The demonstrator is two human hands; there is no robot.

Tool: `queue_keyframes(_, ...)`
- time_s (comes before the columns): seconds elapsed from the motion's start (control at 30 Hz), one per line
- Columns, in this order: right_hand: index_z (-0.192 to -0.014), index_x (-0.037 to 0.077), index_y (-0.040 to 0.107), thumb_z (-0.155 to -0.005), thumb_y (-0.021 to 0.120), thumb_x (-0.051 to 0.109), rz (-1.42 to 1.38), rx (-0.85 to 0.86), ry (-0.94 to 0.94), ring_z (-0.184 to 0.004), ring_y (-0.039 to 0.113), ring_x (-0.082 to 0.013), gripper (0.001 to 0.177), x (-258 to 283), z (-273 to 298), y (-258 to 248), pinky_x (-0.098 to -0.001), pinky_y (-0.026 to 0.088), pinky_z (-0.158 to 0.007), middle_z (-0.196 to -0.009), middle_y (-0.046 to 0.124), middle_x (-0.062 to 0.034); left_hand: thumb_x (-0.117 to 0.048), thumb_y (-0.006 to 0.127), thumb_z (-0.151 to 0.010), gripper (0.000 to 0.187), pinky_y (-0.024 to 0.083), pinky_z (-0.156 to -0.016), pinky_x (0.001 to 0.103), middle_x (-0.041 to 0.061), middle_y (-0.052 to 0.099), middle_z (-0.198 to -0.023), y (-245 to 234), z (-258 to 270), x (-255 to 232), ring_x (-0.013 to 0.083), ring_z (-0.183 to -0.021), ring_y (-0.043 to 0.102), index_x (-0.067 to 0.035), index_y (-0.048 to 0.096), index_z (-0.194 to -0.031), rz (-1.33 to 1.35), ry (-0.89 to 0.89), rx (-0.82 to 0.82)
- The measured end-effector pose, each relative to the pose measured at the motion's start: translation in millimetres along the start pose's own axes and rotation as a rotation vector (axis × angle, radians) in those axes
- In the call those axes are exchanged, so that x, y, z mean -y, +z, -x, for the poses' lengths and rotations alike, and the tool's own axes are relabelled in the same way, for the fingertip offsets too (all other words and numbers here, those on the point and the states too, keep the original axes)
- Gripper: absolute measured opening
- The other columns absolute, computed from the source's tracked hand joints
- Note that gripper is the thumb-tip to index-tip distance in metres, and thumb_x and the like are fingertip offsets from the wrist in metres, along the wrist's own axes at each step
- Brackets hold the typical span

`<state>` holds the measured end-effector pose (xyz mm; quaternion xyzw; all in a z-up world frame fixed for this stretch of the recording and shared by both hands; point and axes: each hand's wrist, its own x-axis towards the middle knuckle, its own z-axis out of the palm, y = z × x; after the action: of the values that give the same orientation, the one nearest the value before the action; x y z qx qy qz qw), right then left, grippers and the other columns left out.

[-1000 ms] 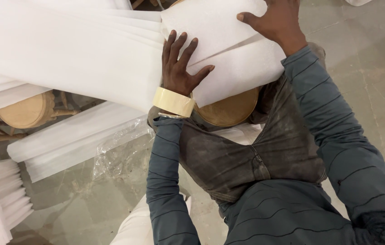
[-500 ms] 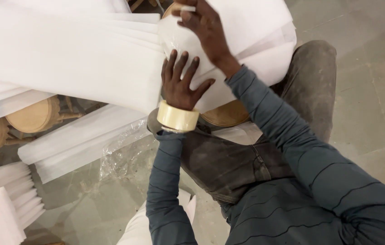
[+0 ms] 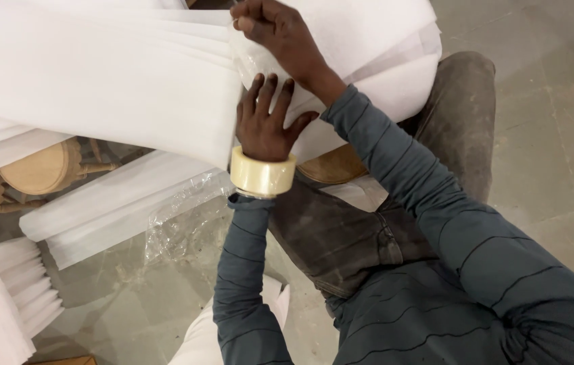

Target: Wrap wooden stool seats in foam padding and secure with tape.

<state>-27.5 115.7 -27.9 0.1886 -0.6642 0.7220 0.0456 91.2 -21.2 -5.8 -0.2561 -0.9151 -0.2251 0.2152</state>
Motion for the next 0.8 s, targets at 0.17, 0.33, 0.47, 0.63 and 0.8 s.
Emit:
queue_keyframes(0.17,-0.119,0.008,0.065,-0.114,0.068,0.027,-0.012,0.048,-0.001,-0.113,0.068,-0.0126,0.020,-17.5,-20.3,-11.0,-0.0314,0.058,-0.105,-0.119,0.069,-0.0012,-0.051,0.086,-0.088,0.065,0.048,-0.109,0.052,0.016,0.063,-0.137,7.9,-18.9,13.6,0.0390,-0.134,0.055,-0.008,0.067,-0.133,0.026,0.012,-0.007)
queue_keyframes(0.33,-0.125,0.010,0.065,-0.109,0.067,0.030,0.139,0.084,-0.023,-0.116,0.070,-0.0152,0.026,-0.3,-18.5,-11.0,-0.0347,0.057,-0.105,-0.119,0.070,-0.0014,-0.050,0.088,-0.087,0.063,0.049,-0.106,0.051,0.016,0.064,-0.131,7.4,-28.4,12.8,0.0392,-0.129,0.057,-0.007,0.068,-0.128,0.069,0.005,-0.023)
queue_keyframes(0.47,-0.128,0.017,0.071,-0.111,0.060,0.039,0.937,0.144,-0.308,-0.129,0.056,-0.0284,0.030,-7.4,3.7,-14.7,-0.0504,0.033,-0.109,-0.132,0.067,-0.0061,-0.047,0.090,-0.086,0.061,0.050,-0.105,0.050,0.015,0.063,-0.130,9.4,-25.5,12.7,0.0389,-0.127,0.057,-0.005,0.068,-0.125,0.096,-0.027,-0.033)
queue_keyframes(0.63,-0.133,0.025,0.072,-0.115,0.050,0.039,1.078,0.116,-0.290,-0.134,0.053,-0.0247,0.031,-7.1,11.0,-18.1,-0.0534,0.025,-0.113,-0.142,0.063,-0.0012,-0.044,0.092,-0.085,0.062,0.049,-0.107,0.050,0.014,0.062,-0.133,14.6,-21.1,14.3,0.0384,-0.129,0.056,-0.004,0.067,-0.126,0.096,0.010,-0.065)
queue_keyframes(0.8,-0.149,0.017,0.065,-0.118,0.054,0.029,1.007,0.190,-0.290,-0.118,0.060,-0.0269,0.035,-4.0,7.1,-24.0,-0.0480,0.043,-0.099,-0.136,0.066,-0.0032,-0.043,0.097,-0.079,0.071,0.050,-0.103,0.050,0.016,0.057,-0.135,11.0,-16.9,5.8,0.0378,-0.124,0.058,-0.002,0.057,-0.121,0.198,-0.147,-0.097)
